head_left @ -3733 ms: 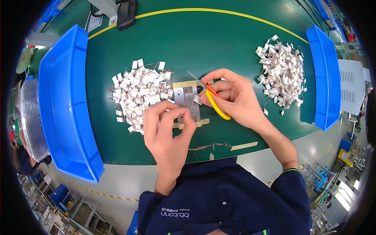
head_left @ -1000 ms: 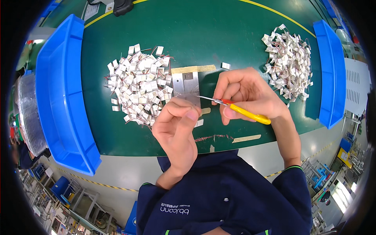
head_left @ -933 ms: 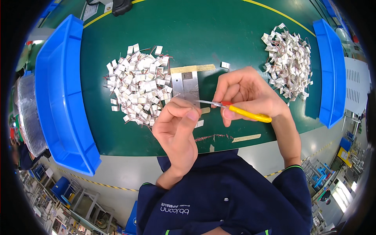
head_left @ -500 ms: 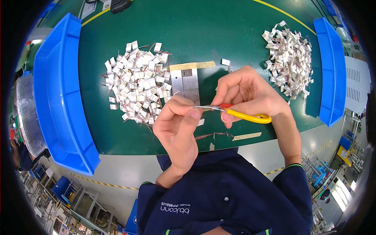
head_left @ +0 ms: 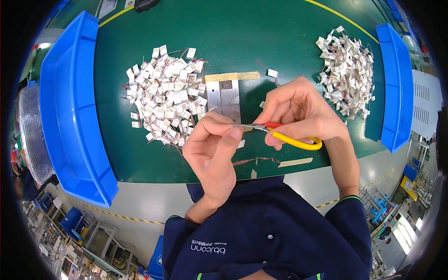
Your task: The person trims small electronic components with scissors on an assembly line.
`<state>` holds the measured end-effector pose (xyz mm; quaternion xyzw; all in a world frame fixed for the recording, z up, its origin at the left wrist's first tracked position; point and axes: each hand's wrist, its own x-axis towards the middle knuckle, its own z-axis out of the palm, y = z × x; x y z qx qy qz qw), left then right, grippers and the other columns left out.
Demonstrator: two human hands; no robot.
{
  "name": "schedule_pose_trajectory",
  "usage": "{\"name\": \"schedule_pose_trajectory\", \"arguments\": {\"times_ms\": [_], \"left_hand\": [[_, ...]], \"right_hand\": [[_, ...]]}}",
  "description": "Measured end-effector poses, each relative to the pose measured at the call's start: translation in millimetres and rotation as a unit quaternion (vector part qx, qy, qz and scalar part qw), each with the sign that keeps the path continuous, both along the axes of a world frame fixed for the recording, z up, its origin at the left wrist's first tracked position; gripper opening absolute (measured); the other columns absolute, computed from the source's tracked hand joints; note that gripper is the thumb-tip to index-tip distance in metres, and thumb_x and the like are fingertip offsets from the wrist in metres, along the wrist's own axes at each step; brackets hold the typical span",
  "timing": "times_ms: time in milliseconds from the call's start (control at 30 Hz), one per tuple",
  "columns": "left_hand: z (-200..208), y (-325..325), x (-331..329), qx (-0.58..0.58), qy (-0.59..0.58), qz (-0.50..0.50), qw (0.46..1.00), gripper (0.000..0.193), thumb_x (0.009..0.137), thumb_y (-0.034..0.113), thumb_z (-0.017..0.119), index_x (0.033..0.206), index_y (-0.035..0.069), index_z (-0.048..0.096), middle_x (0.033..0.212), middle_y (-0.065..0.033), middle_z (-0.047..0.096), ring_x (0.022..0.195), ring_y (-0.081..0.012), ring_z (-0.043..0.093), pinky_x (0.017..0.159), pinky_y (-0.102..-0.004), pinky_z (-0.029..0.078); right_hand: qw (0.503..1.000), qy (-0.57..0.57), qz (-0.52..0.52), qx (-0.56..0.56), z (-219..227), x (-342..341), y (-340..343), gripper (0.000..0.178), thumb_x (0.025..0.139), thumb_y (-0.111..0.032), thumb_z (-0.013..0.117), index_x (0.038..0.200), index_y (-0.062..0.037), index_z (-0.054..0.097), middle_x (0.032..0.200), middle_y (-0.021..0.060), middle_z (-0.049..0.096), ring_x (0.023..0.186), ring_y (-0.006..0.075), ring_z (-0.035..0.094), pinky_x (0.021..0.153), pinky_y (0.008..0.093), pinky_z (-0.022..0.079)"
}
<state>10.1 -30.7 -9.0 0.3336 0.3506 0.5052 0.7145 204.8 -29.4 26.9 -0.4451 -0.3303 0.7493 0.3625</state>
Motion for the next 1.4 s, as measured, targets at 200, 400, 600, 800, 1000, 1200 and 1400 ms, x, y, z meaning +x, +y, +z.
{"name": "schedule_pose_trajectory", "arguments": {"times_ms": [200,400,600,800,1000,1200,1400], "left_hand": [[-1,2,-1,0.01,0.001,-0.004,1.0,0.008,0.085,-0.007,0.06,0.081,-0.003,0.056,0.083,-0.006,0.056,0.073,-0.0081,0.049,0.066,-0.0204,0.039],[-3,2,-1,0.009,0.009,-0.003,1.0,0.007,0.084,-0.007,0.061,0.081,-0.003,0.056,0.082,-0.0055,0.056,0.072,-0.008,0.05,0.066,-0.0207,0.04],[2,5,-9,0.024,0.066,0.049,0.996,0.005,0.083,-0.006,0.064,0.083,-0.002,0.062,0.081,-0.0062,0.059,0.074,-0.0097,0.053,0.069,-0.0217,0.042],[11,33,-33,0.146,0.177,0.161,0.96,0.004,0.085,-0.006,0.061,0.083,-0.004,0.063,0.081,-0.0076,0.06,0.074,-0.011,0.052,0.07,-0.0232,0.042],[16,42,-56,0.153,0.305,0.247,0.907,0.002,0.085,-0.004,0.065,0.086,-0.005,0.065,0.084,-0.007,0.062,0.074,-0.0096,0.054,0.067,-0.0205,0.042],[8,44,-61,0.141,0.402,0.239,0.872,0.024,0.08,-0.004,0.071,0.104,-0.004,0.066,0.107,-0.0132,0.066,0.088,-0.0145,0.058,0.074,-0.0246,0.044],[27,19,-31,0.278,0.451,0.039,0.847,0.029,0.073,-0.002,0.075,0.099,0.002,0.065,0.099,-0.011,0.065,0.088,-0.0229,0.061,0.072,-0.0321,0.047]], "right_hand": [[1.0,-0.004,0.025,-0.005,-1,4,1,0.021,0.071,0.016,0.058,0.09,0.0113,0.066,0.072,0.0189,0.068,0.051,0.0133,0.063,0.038,0.0172,0.04],[0.995,0.044,-0.051,0.075,-6,14,-1,0.016,0.083,0.007,0.06,0.099,0.009,0.063,0.081,0.0169,0.07,0.055,0.0123,0.064,0.04,0.017,0.042],[0.874,-0.367,-0.256,0.19,-2,17,8,0.021,0.082,0.007,0.062,0.103,0.0034,0.059,0.081,0.0092,0.07,0.072,0.0141,0.07,0.06,0.0189,0.053],[0.86,-0.434,-0.185,0.198,-10,22,7,0.031,0.077,0.001,0.071,0.105,-0.003,0.059,0.077,0.0094,0.068,0.062,0.011,0.065,0.054,0.0241,0.048],[0.795,-0.526,-0.142,0.265,-21,10,13,0.037,0.074,-0.008,0.074,0.107,-0.0053,0.059,0.076,0.0113,0.067,0.062,0.0249,0.064,0.058,0.0293,0.05],[0.841,-0.468,-0.18,0.206,-13,5,12,0.041,0.075,0.008,0.069,0.113,-0.0025,0.058,0.086,0.0057,0.069,0.074,0.0091,0.067,0.064,0.0189,0.05],[0.904,-0.322,-0.215,0.184,-11,-6,8,0.037,0.079,0.009,0.066,0.114,0.0008,0.056,0.087,0.0067,0.067,0.077,0.0082,0.064,0.065,0.0188,0.05]]}}
